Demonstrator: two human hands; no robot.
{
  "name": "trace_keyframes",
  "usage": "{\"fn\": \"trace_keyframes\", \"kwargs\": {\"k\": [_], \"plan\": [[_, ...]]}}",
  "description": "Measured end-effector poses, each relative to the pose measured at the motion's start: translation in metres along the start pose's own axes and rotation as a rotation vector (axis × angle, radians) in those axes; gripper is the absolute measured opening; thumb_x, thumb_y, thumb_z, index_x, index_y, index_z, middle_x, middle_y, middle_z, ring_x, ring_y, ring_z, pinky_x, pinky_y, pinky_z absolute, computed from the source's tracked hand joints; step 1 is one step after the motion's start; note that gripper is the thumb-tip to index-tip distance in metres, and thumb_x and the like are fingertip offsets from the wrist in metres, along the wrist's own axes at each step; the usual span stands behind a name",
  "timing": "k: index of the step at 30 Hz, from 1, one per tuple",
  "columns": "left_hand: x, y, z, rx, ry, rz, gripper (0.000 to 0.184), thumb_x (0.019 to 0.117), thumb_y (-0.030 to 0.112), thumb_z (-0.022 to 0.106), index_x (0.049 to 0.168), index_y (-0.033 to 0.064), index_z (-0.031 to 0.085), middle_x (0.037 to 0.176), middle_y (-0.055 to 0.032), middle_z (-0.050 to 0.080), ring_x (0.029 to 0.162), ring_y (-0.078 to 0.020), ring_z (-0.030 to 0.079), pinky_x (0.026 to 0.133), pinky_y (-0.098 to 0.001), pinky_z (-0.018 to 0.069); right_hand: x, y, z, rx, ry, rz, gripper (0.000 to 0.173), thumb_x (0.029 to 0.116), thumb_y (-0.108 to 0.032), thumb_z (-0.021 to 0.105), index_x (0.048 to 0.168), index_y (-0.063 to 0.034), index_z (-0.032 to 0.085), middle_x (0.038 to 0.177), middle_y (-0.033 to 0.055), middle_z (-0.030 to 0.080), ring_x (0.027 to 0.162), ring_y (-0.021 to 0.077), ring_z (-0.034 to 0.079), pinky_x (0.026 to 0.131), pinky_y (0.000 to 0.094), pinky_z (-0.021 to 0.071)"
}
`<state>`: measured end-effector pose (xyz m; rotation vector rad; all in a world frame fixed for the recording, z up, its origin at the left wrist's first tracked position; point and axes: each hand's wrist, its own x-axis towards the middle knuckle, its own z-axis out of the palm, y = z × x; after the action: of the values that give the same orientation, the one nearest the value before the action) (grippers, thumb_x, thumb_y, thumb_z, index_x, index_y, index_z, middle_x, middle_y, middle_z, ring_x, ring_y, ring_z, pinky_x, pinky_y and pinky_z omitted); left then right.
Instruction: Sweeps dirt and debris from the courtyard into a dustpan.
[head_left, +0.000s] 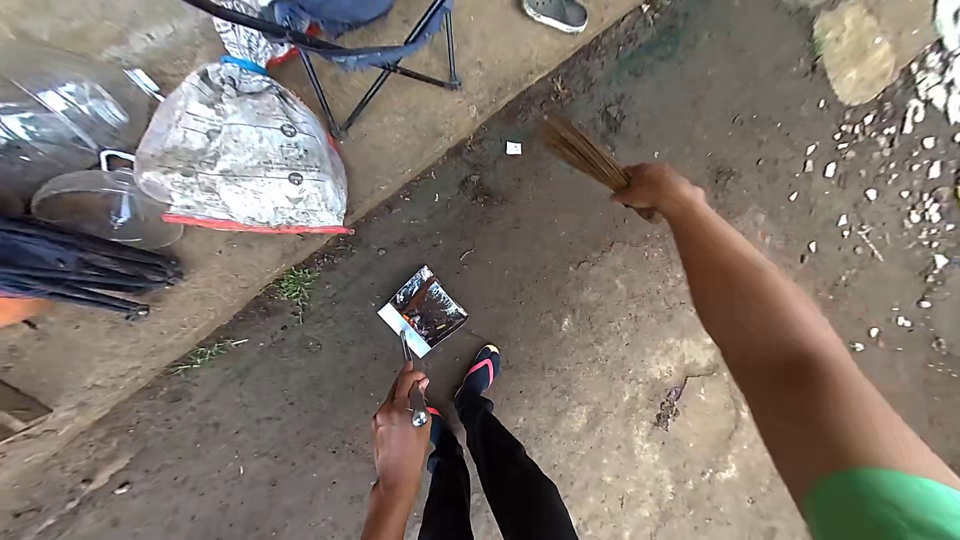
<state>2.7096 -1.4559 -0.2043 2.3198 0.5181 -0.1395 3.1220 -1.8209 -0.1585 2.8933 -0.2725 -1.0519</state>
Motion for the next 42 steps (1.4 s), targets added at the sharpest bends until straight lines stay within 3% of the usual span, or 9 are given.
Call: {"fn": "trace_keyframes", "kwargs": {"k": [4,9,13,17,21,28,30,35,42], "plan": [[0.003,-0.005,-0.001,-0.036,0.041,0.001,0.024,0.1017,0.021,0.058,0.107,0.0040,0.074,0.120,-0.0125,0.074,0.112,-0.0205,0.072,0.094,-0.0363,0.0590,0.062,-0.057,0.093,0.447,-0.163,0.135,0.052,0.1002,-0.043,0.066,0.127,0.0018,0.064,0.118,0.0228,0.068,0.099,0.0337,0.070,0.088,0.0543,0.0575],[-0.003,-0.010,-0.004,-0.063,0.036,-0.043,0.025,0.1023,0.022,0.058,0.108,0.0044,0.074,0.123,-0.0127,0.073,0.115,-0.0216,0.071,0.095,-0.0389,0.0585,-0.045,-0.028,0.149,0.662,-0.270,-0.022,0.058,0.0996,-0.033,0.070,0.152,-0.0168,0.051,0.114,0.0217,0.070,0.079,0.0329,0.071,0.072,0.0541,0.0604],[-0.004,-0.008,-0.007,-0.101,0.031,-0.053,0.025,0.1012,0.020,0.057,0.106,0.0030,0.074,0.122,-0.0141,0.073,0.117,-0.0210,0.070,0.098,-0.0368,0.0568,-0.111,-0.019,0.119,0.355,-0.183,-0.049,0.077,0.0961,-0.038,0.074,0.161,-0.0176,0.038,0.113,0.0228,0.072,0.094,0.0387,0.072,0.087,0.0613,0.0565],[-0.003,-0.006,-0.004,-0.098,0.030,-0.042,0.024,0.1014,0.019,0.057,0.106,0.0028,0.074,0.121,-0.0135,0.074,0.117,-0.0184,0.070,0.098,-0.0326,0.0567,-0.068,-0.045,0.107,0.114,-0.130,-0.123,0.078,0.0925,-0.040,0.075,0.161,-0.0275,0.039,0.117,0.0227,0.072,0.104,0.0462,0.069,0.086,0.0716,0.0524],[-0.004,0.000,-0.002,-0.097,0.036,-0.054,0.023,0.1013,0.018,0.058,0.106,0.0017,0.074,0.121,-0.0150,0.074,0.116,-0.0198,0.070,0.098,-0.0327,0.0564,-0.040,-0.037,0.118,0.083,-0.276,-0.154,0.071,0.0908,-0.034,0.078,0.154,-0.0190,0.049,0.121,0.0253,0.069,0.111,0.0479,0.066,0.090,0.0723,0.0500],[0.008,0.024,-0.007,-0.068,0.079,-0.111,0.022,0.1007,0.015,0.059,0.104,-0.0001,0.074,0.120,-0.0172,0.074,0.112,-0.0256,0.072,0.093,-0.0413,0.0582,-0.139,0.039,0.040,0.211,-0.214,-0.113,0.073,0.0929,-0.036,0.079,0.157,-0.0209,0.047,0.111,0.0219,0.072,0.090,0.0389,0.071,0.082,0.0643,0.0562],[0.014,0.037,-0.007,-0.043,0.096,-0.105,0.021,0.1009,0.015,0.060,0.106,-0.0004,0.074,0.118,-0.0175,0.074,0.109,-0.0270,0.073,0.091,-0.0434,0.0588,-0.103,0.024,0.040,0.208,-0.151,-0.117,0.071,0.0928,-0.035,0.079,0.155,-0.0169,0.049,0.122,0.0254,0.069,0.111,0.0468,0.067,0.095,0.0727,0.0482],[0.032,0.061,0.006,-0.003,0.076,-0.117,0.018,0.1015,0.014,0.060,0.107,0.0019,0.073,0.113,-0.0156,0.075,0.099,-0.0295,0.075,0.083,-0.0480,0.0600,0.007,-0.041,0.109,0.105,-0.141,-0.110,0.063,0.0896,-0.031,0.079,0.145,-0.0121,0.056,0.126,0.0291,0.066,0.117,0.0520,0.063,0.093,0.0756,0.0481],[0.055,0.076,0.016,0.126,-0.100,-0.181,0.022,0.1022,0.012,0.056,0.116,0.0044,0.071,0.105,-0.0194,0.074,0.088,-0.0395,0.073,0.077,-0.0568,0.0579,-0.189,0.001,0.195,0.164,-0.512,-0.126,0.077,0.0926,-0.033,0.076,0.160,-0.0192,0.040,0.124,0.0240,0.068,0.113,0.0438,0.067,0.097,0.0668,0.0507]]}}
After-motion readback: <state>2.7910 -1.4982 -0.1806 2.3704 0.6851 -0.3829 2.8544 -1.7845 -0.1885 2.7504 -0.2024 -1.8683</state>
